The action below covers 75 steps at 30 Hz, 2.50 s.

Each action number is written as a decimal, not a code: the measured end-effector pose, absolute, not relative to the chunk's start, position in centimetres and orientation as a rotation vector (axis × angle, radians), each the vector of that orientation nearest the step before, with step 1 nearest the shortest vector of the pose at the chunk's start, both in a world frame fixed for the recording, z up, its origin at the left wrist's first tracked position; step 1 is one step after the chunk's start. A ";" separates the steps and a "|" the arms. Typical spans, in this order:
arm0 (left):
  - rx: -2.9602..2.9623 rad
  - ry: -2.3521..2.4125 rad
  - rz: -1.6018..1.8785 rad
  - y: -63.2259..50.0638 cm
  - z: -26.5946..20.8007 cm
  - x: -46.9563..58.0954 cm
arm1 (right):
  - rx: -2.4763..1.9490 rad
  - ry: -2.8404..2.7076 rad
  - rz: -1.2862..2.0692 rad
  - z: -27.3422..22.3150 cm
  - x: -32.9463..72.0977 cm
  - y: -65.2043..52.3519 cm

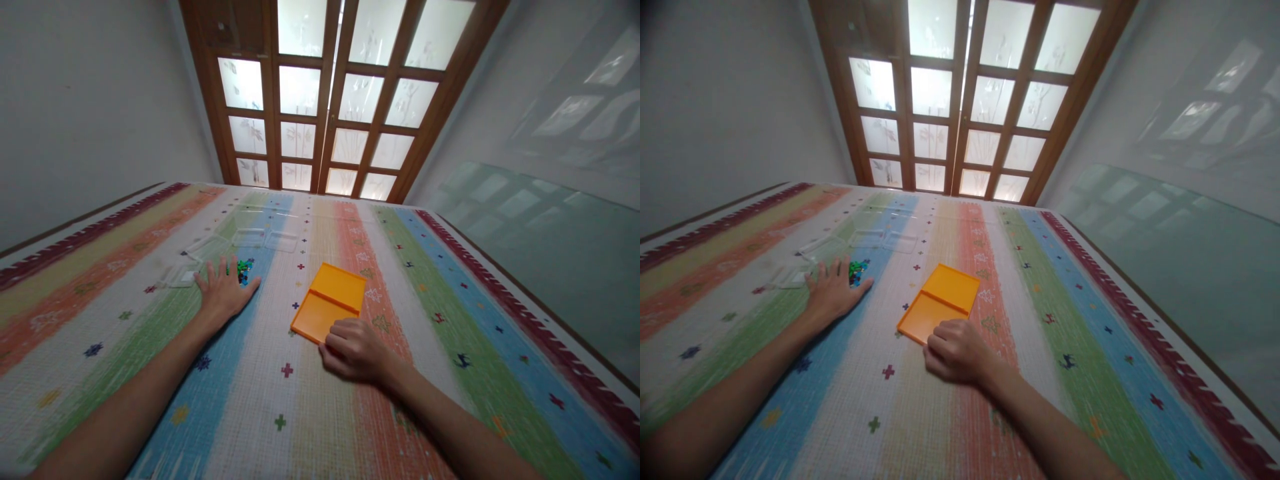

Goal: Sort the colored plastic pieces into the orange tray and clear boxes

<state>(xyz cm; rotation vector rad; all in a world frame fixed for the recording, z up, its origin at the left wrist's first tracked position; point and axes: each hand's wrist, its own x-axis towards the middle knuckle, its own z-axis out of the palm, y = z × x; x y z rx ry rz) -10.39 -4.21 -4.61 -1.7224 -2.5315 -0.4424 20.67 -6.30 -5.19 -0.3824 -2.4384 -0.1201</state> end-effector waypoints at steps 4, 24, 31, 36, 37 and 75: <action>-1.788 -2.496 -0.500 -3.5 -5.2 -10.7 | -0.410 -2.440 -0.118 -5.1 20.9 -5.9; -1.785 -2.598 -0.473 -4.3 -4.9 -9.2 | -0.835 -2.453 -0.323 -6.3 21.8 -1.8; -1.916 -2.495 -0.538 -2.7 -5.1 -10.7 | -1.115 -2.531 -0.221 -5.4 20.1 2.5; -2.027 -2.391 -0.562 -1.7 -5.3 -11.4 | -1.300 -2.589 -0.154 -3.4 18.0 4.7; -2.048 -2.367 -0.572 -1.6 -5.4 -11.6 | -1.328 -2.598 -0.150 -3.1 17.7 5.0; -2.302 -1.965 -0.884 -0.3 -7.2 -13.3 | -1.429 -2.626 -0.146 -2.2 15.8 8.6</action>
